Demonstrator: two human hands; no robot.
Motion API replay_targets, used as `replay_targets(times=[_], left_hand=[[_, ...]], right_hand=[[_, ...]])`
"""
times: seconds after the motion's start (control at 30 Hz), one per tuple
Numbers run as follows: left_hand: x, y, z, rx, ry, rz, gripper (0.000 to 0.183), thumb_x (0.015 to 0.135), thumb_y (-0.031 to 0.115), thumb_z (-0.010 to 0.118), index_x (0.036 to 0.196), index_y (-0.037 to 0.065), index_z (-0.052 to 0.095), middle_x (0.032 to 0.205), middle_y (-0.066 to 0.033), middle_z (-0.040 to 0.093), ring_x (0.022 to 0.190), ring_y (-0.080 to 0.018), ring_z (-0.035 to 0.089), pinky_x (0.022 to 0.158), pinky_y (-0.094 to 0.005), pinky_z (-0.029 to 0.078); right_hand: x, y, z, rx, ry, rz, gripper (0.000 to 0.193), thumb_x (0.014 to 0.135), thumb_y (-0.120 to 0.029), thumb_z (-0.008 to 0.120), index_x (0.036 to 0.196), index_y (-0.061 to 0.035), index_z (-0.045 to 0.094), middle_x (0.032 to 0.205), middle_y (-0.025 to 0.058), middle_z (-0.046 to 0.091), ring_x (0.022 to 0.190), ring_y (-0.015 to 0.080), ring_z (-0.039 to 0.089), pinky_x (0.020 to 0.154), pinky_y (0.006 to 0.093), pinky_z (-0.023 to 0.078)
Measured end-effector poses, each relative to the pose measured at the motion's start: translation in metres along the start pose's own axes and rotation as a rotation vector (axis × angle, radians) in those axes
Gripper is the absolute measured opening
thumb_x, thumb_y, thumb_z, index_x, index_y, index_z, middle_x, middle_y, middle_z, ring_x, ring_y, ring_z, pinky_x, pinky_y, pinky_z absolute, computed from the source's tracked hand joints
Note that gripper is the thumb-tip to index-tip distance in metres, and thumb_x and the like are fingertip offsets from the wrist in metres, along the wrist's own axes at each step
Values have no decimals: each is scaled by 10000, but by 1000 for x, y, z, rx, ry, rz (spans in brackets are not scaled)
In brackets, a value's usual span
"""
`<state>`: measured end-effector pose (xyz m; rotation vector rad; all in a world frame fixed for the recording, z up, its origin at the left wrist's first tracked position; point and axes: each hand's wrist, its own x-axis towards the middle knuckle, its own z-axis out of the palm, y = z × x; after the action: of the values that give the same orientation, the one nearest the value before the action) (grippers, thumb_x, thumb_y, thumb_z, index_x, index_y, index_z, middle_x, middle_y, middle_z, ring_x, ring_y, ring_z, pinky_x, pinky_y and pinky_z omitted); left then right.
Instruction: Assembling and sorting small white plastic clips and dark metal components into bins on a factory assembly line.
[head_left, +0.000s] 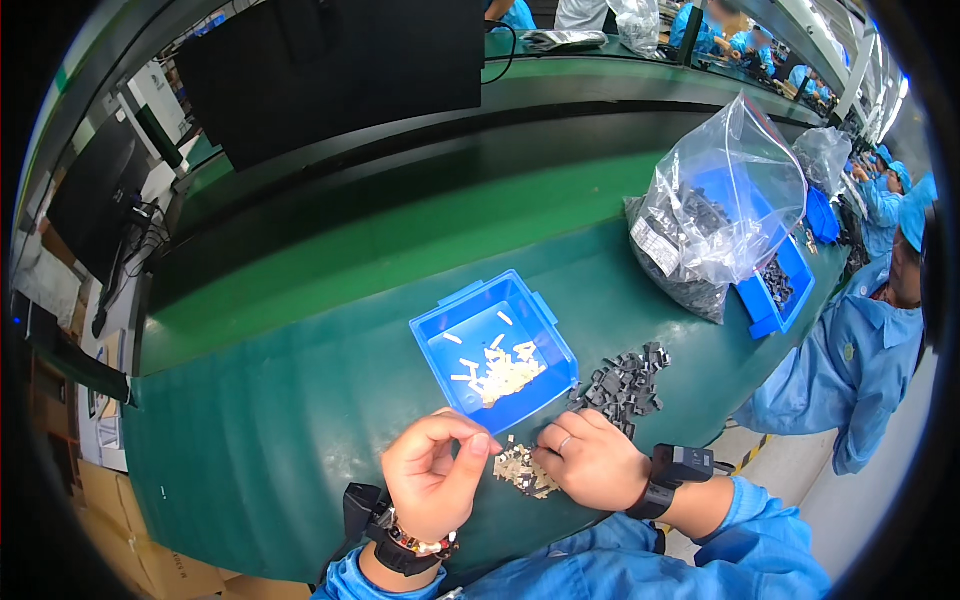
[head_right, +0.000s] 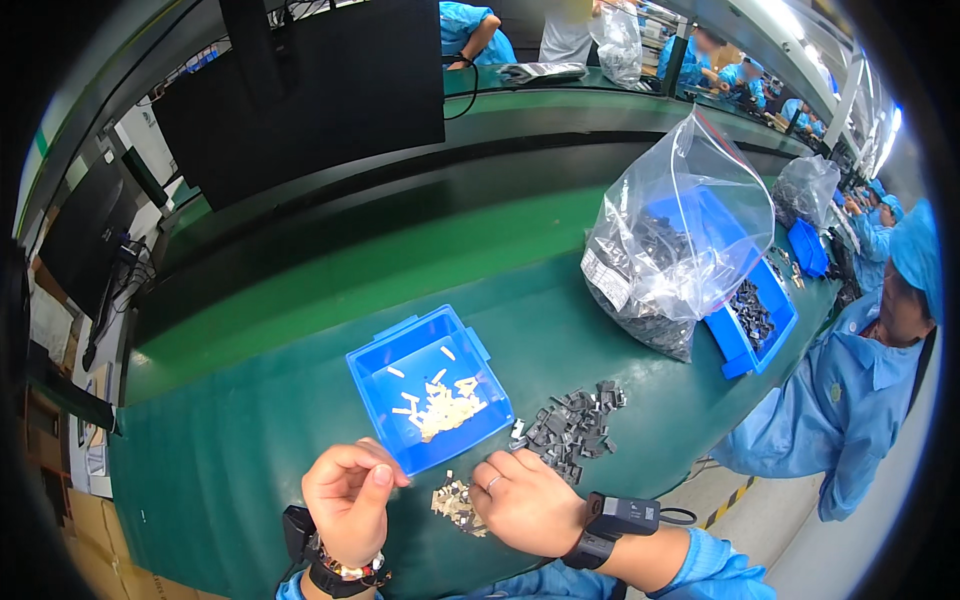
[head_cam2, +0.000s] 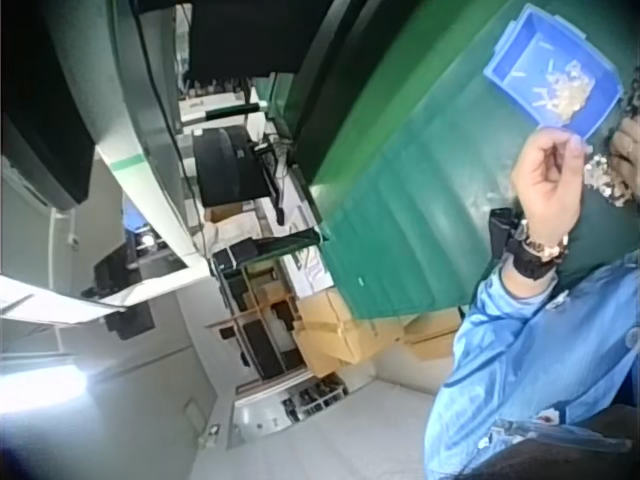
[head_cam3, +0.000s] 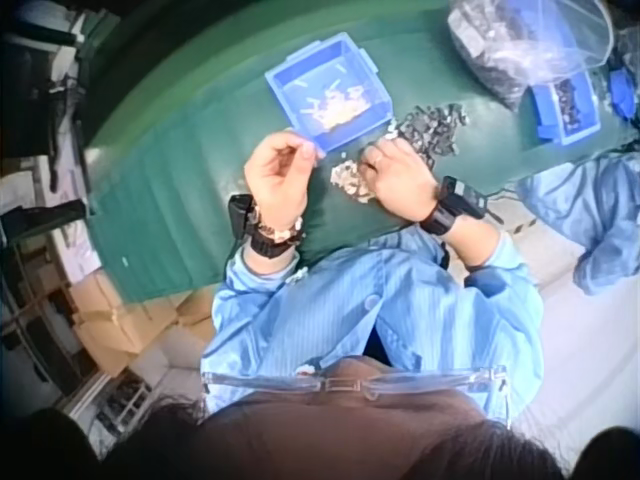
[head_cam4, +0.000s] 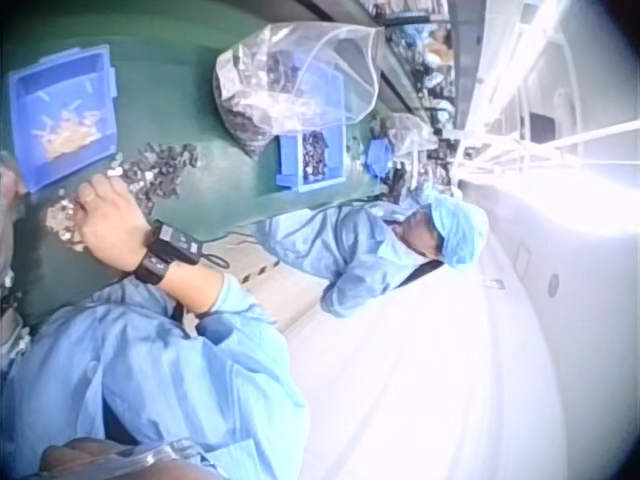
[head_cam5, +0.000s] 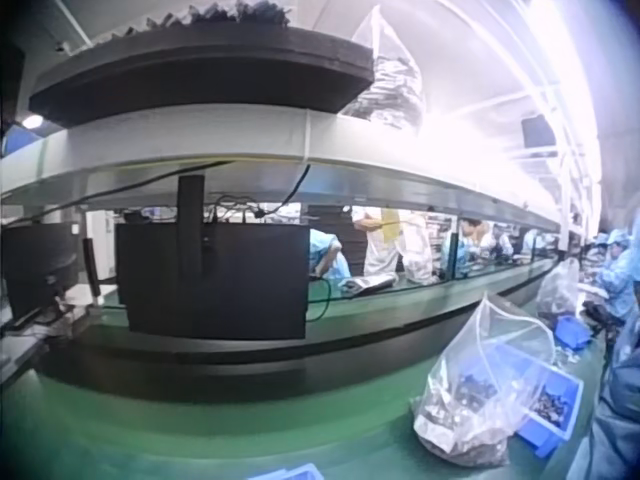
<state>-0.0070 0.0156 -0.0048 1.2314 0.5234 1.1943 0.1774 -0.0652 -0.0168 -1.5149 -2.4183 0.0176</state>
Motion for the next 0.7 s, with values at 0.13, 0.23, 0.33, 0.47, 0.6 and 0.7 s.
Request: replay_targets(times=[0.13, 0.23, 0.33, 0.47, 0.6, 0.7], left_hand=[[0, -1, 0, 0, -2, -13, 46, 887, -40, 626, 914, -19, 595, 819, -113, 667, 766, -147, 613, 709, -273, 476], [-1, -2, 2, 8, -1, -20, 46, 887, -38, 628, 914, -18, 596, 818, -111, 669, 767, -145, 612, 711, -270, 473], [-1, -3, 4, 37, 3, -1, 45, 895, -5, 632, 906, -8, 589, 789, -111, 655, 729, -150, 603, 665, -267, 468], [-1, -4, 9, 20, 38, -35, 65, 901, 31, 637, 890, 5, 578, 759, -108, 639, 687, -149, 594, 613, -263, 462], [-14, -12, -7, 66, 106, -60, 52, 858, -23, 657, 864, -11, 606, 809, -95, 660, 738, -156, 628, 666, -274, 510], [-17, 1, -13, 190, 130, -112, 43, 908, 40, 631, 938, 31, 601, 810, -41, 636, 652, -86, 535, 584, -221, 419]], right_hand=[[1, 1, -1, -19, -28, -7, 157, 717, -126, 596, 834, -56, 673, 880, 26, 571, 871, 195, 542, 742, 316, 431], [1, 3, -4, 26, 26, 7, 158, 716, -134, 594, 830, -58, 671, 897, 30, 584, 881, 195, 545, 751, 314, 433], [-1, 3, -3, 100, 59, 21, 141, 731, -138, 589, 824, -70, 670, 911, 31, 595, 891, 195, 547, 762, 317, 436], [0, 0, -2, 28, -85, 90, 155, 747, -150, 638, 880, -111, 706, 934, -5, 601, 905, 187, 557, 766, 332, 436], [-3, -10, 33, 114, 90, 166, 80, 764, -117, 607, 772, -46, 644, 929, 83, 589, 872, 247, 565, 739, 365, 474], [10, -17, 18, -112, 19, 3, 171, 698, -176, 600, 760, -25, 654, 907, 67, 574, 928, 211, 532, 756, 319, 430]])
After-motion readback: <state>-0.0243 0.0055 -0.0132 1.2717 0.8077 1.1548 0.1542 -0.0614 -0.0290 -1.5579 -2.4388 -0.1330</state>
